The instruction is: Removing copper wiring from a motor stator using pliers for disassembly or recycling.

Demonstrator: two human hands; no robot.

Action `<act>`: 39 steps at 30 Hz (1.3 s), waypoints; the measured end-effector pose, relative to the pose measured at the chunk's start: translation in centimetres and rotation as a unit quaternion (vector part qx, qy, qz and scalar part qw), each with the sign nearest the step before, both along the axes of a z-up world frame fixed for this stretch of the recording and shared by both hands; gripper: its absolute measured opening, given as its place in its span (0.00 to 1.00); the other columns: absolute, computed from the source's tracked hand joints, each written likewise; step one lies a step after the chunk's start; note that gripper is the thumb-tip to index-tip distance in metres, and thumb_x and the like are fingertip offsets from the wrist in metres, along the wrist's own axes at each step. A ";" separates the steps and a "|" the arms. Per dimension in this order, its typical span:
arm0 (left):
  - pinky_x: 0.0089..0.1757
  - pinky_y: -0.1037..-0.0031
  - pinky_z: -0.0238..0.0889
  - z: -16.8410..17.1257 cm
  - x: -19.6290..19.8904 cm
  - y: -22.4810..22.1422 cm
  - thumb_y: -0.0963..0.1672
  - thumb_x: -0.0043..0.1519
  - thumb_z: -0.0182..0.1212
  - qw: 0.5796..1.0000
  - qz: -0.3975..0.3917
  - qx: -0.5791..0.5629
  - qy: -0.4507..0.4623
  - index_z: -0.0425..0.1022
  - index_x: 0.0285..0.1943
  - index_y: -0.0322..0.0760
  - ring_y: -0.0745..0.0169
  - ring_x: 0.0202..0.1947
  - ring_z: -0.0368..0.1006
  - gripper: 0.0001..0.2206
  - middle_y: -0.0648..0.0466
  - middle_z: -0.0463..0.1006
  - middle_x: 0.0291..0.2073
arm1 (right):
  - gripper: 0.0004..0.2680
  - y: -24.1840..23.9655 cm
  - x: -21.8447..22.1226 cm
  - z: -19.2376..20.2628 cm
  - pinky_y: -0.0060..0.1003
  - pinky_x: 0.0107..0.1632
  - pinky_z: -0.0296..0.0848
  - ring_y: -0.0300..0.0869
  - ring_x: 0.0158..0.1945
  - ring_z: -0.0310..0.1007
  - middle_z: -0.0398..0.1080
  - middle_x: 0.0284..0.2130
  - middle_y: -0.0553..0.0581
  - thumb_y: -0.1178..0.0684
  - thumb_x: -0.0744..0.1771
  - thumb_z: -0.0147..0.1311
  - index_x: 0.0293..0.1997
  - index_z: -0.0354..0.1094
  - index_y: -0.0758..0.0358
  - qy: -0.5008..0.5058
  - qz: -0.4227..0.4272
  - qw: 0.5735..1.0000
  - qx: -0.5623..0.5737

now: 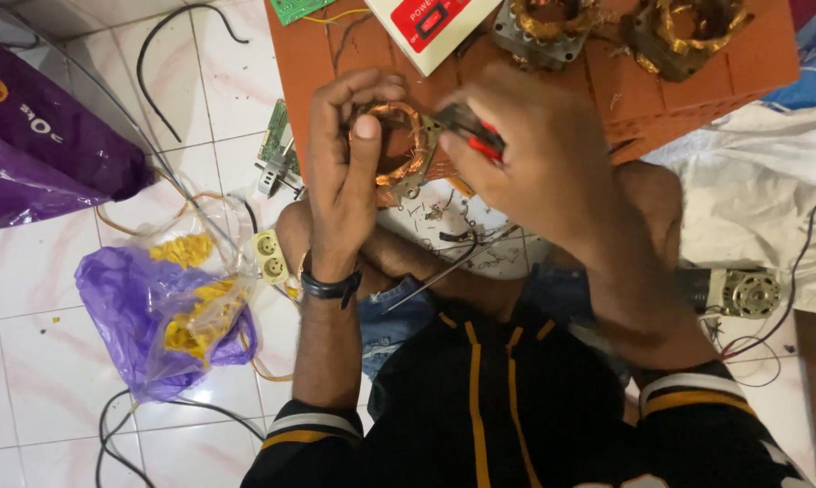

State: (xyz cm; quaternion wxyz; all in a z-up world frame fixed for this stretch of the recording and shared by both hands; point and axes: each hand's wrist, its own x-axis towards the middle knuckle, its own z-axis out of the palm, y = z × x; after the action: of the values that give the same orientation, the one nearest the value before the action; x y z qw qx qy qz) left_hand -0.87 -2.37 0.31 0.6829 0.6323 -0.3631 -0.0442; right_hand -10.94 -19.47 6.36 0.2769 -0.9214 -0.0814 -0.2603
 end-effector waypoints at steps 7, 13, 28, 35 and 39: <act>0.61 0.68 0.65 -0.5 0.1 0.1 0.49 0.77 0.38 1.000 0.008 -0.011 0.001 0.56 0.72 0.34 0.58 0.57 0.72 0.20 0.46 0.74 0.56 | 0.07 0.2 2.8 0.6 0.39 0.29 0.61 0.44 0.25 0.63 0.69 0.33 0.57 0.66 0.64 0.61 0.45 0.75 0.72 -0.009 0.093 0.995 -0.019; 0.55 0.69 0.73 -0.7 0.0 -0.1 0.51 0.77 0.36 0.999 0.026 -0.032 -0.016 0.57 0.72 0.35 0.57 0.54 0.76 0.21 0.48 0.77 0.52 | 0.03 -0.9 3.4 0.9 0.40 0.26 0.61 0.44 0.22 0.66 0.75 0.32 0.52 0.59 0.64 0.62 0.38 0.73 0.65 0.056 0.116 0.979 -0.158; 0.51 0.70 0.77 -0.5 -0.4 0.3 0.51 0.75 0.37 0.998 -0.025 -0.050 0.034 0.61 0.65 0.32 0.56 0.50 0.80 0.20 0.45 0.74 0.56 | 0.06 -0.5 2.7 0.6 0.41 0.33 0.59 0.47 0.28 0.62 0.71 0.35 0.62 0.68 0.69 0.62 0.49 0.71 0.74 -0.041 0.030 0.997 -0.066; 0.52 0.69 0.77 -1.1 0.1 -0.1 0.49 0.76 0.36 0.999 -0.002 -0.048 -0.011 0.61 0.65 0.33 0.56 0.49 0.81 0.18 0.46 0.74 0.50 | 0.07 -0.4 -0.3 2.2 0.30 0.25 0.54 0.35 0.20 0.60 0.72 0.25 0.53 0.56 0.64 0.67 0.39 0.73 0.66 0.181 0.117 0.975 0.044; 0.44 0.75 0.80 -0.5 -0.2 0.0 0.51 0.76 0.37 0.999 -0.008 -0.049 0.023 0.61 0.64 0.35 0.59 0.48 0.81 0.18 0.48 0.78 0.46 | 0.14 -0.6 0.2 0.9 0.29 0.26 0.61 0.36 0.26 0.66 0.72 0.31 0.55 0.58 0.62 0.70 0.51 0.76 0.64 0.166 0.108 0.980 -0.002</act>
State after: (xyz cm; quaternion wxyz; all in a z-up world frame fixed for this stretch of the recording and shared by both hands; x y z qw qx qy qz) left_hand -1.09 -2.40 -0.22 0.7207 0.5941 -0.3541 -0.0461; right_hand -10.74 -20.07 7.26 0.3114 -0.9379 -0.1344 -0.0724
